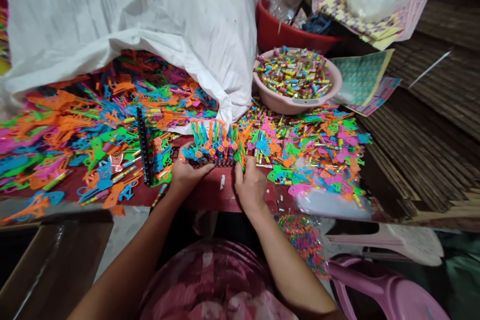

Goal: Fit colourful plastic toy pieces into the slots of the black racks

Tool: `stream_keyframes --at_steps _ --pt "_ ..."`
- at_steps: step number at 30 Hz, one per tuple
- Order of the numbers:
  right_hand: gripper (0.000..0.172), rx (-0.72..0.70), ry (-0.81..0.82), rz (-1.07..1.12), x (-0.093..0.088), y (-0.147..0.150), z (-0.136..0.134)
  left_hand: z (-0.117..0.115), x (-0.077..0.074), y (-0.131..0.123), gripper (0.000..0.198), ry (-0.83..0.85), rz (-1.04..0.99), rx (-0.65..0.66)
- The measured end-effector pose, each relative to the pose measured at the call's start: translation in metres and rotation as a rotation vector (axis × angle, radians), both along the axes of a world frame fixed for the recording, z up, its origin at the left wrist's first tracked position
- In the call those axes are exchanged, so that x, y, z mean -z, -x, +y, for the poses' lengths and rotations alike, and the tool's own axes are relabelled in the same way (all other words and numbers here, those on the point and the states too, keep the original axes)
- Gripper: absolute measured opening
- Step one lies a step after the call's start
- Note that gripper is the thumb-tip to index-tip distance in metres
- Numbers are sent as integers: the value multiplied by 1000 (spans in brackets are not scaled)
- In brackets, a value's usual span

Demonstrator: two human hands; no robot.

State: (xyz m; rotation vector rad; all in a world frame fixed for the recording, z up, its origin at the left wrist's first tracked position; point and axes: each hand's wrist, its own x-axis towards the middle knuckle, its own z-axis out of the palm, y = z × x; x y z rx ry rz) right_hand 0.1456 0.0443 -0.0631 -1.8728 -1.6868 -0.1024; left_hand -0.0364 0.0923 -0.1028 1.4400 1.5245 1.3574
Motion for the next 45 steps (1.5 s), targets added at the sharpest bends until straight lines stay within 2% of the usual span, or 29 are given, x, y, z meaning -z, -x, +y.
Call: stream_keyframes --at_steps 3,7,11,16,22,27,30,33,36,38,42,45 --pt "28 24 -16 -21 4 1 0 7 6 1 83 -24 -38 65" --pt "30 49 -44 -26 13 3 1 13 11 3 89 -20 -55 80" --pt "32 65 -62 -37 16 5 3 12 7 7 86 -21 -38 99" --pt "32 76 -58 -27 11 8 8 10 -1 10 88 53 -24 106" --pt "24 38 -39 111 2 6 11 9 -7 12 84 74 -17 157" --pt "21 -14 -64 278 5 -9 0 8 -6 13 83 117 0 164" --pt "24 82 -41 170 10 -20 -9 9 -6 12 83 112 -17 162" --pt "25 129 142 -70 11 -28 -19 8 -8 10 80 100 -17 137" --pt "37 48 302 -183 5 -33 -31 7 -11 10 76 88 16 106" --pt "48 -17 330 -171 -5 -40 -37 6 -13 9 73 87 27 114" --pt "33 -161 261 -94 -26 -57 -32 6 -10 10 70 134 17 116" --pt "23 -271 319 -109 -30 -59 -12 6 -7 10 68 150 31 87"
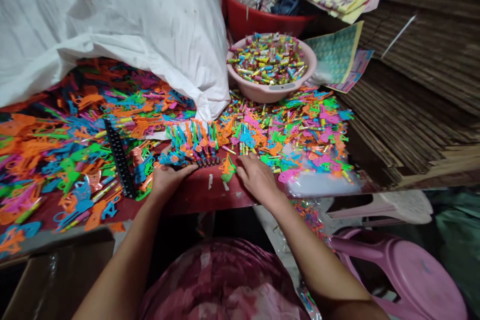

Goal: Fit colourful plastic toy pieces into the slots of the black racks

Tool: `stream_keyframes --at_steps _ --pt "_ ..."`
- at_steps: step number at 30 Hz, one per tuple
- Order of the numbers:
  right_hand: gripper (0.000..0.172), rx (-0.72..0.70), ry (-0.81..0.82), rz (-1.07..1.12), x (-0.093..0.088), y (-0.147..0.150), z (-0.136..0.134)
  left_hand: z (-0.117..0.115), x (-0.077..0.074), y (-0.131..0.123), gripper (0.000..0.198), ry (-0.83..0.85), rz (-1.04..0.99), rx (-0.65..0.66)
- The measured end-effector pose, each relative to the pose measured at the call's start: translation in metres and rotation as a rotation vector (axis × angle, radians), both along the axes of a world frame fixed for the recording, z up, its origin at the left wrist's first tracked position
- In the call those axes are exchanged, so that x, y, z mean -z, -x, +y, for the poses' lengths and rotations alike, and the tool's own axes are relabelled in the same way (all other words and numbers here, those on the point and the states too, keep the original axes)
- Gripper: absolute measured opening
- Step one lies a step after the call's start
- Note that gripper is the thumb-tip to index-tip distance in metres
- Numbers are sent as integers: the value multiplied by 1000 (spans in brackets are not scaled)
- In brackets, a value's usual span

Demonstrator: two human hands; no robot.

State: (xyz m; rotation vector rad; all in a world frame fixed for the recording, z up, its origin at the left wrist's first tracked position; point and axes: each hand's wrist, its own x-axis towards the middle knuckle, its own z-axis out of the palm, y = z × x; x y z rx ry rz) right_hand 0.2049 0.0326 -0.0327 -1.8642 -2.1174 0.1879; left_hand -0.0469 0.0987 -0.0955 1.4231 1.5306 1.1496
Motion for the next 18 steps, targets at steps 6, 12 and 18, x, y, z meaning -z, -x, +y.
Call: stream_keyframes --at_steps 6,12,18 --pt "22 82 167 -50 17 14 28 0 -4 1 57 74 18 17" --pt "27 155 293 274 32 3 21 -1 -8 0 53 71 13 17" --pt "24 150 255 326 37 2 11 -2 -8 0 54 77 4 26"
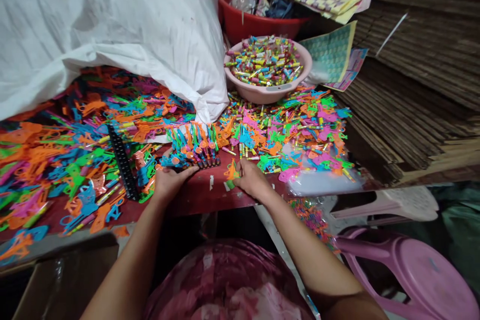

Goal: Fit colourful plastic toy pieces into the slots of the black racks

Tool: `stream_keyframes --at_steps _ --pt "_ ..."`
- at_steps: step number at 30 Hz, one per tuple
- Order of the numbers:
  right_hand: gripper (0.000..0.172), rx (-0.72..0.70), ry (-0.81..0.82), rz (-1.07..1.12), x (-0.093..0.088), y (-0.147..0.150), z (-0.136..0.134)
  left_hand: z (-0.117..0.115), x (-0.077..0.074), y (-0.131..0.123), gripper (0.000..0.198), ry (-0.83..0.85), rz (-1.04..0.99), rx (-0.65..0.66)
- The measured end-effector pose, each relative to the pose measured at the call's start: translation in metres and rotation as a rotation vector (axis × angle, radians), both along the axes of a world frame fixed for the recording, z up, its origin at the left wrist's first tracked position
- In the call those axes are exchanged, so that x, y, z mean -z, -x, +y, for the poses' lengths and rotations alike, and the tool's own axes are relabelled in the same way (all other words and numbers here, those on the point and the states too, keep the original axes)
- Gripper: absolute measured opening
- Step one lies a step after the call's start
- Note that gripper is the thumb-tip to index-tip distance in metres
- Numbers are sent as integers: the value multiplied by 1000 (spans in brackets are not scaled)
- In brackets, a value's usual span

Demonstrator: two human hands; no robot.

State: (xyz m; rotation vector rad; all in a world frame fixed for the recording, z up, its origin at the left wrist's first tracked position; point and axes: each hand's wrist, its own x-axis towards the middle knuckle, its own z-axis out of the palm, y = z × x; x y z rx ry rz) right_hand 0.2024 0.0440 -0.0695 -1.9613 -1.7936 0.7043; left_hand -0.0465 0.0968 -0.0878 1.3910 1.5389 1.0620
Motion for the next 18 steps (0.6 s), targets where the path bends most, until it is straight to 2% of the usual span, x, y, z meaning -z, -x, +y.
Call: stream_keyframes --at_steps 3,5,8,13,16,18 --pt "19 -6 -70 -114 -2 6 -6 -2 -3 -1 55 -11 -27 1" --pt "23 15 -88 -181 -4 9 -9 -2 -5 -2 57 -25 -31 -7" --pt "26 25 -22 -228 -10 7 -8 -3 -4 -3 63 -82 -65 -22" --pt "26 -29 117 -193 -22 -5 6 1 7 -1 75 -103 -51 -21" --pt "27 -30 126 -206 -30 -4 15 3 15 1 77 -100 -14 -15" --pt "27 -22 94 -303 -35 2 19 5 19 1 83 -121 -15 0"
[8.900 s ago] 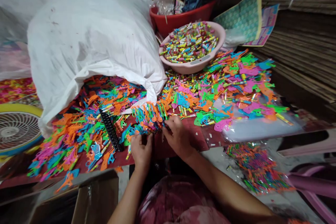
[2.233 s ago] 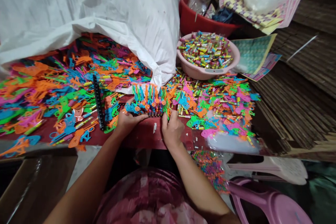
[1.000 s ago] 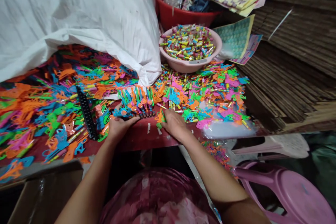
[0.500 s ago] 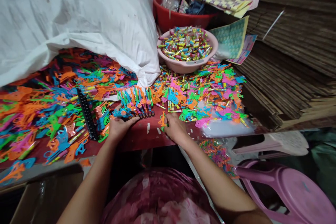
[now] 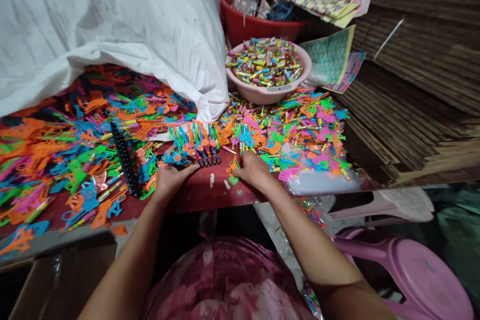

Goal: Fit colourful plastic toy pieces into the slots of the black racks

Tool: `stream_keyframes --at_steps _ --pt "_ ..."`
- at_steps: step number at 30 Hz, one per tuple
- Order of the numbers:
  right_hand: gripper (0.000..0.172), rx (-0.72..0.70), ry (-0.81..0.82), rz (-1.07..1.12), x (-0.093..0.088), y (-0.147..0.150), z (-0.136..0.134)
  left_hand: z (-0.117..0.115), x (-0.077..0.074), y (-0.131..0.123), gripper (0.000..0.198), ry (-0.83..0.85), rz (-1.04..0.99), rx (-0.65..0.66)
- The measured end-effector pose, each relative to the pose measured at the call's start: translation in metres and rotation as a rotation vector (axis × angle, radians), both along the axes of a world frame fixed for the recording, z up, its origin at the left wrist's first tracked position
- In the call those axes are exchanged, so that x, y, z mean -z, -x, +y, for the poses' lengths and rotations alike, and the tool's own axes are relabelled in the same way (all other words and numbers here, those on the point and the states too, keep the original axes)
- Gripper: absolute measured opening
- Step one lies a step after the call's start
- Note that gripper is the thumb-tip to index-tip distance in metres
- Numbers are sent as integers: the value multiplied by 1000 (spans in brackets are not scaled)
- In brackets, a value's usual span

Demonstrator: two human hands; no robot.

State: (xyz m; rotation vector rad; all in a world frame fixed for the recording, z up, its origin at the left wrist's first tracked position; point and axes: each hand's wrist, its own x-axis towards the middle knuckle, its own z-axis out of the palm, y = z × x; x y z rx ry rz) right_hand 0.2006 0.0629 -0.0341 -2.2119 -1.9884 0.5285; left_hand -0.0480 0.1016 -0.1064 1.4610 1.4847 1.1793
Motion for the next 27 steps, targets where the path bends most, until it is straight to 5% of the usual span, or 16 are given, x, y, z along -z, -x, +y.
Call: stream_keyframes --at_steps 4,9,17,20,22,27 --pt "29 -20 25 -121 -4 14 4 0 0 1 87 1 45 -1" --pt "37 91 41 96 8 10 8 -2 -8 -3 82 3 13 14" --pt "40 272 -95 930 24 -6 -4 0 -3 -2 88 -24 19 20" --pt "41 361 -209 1067 31 -8 -14 -1 -5 -2 84 20 25 8" --pt "34 323 -315 977 39 -8 -21 -3 -10 -3 82 8 14 19" --pt "29 59 -569 360 53 -8 -31 -3 -18 -4 84 -23 27 17"
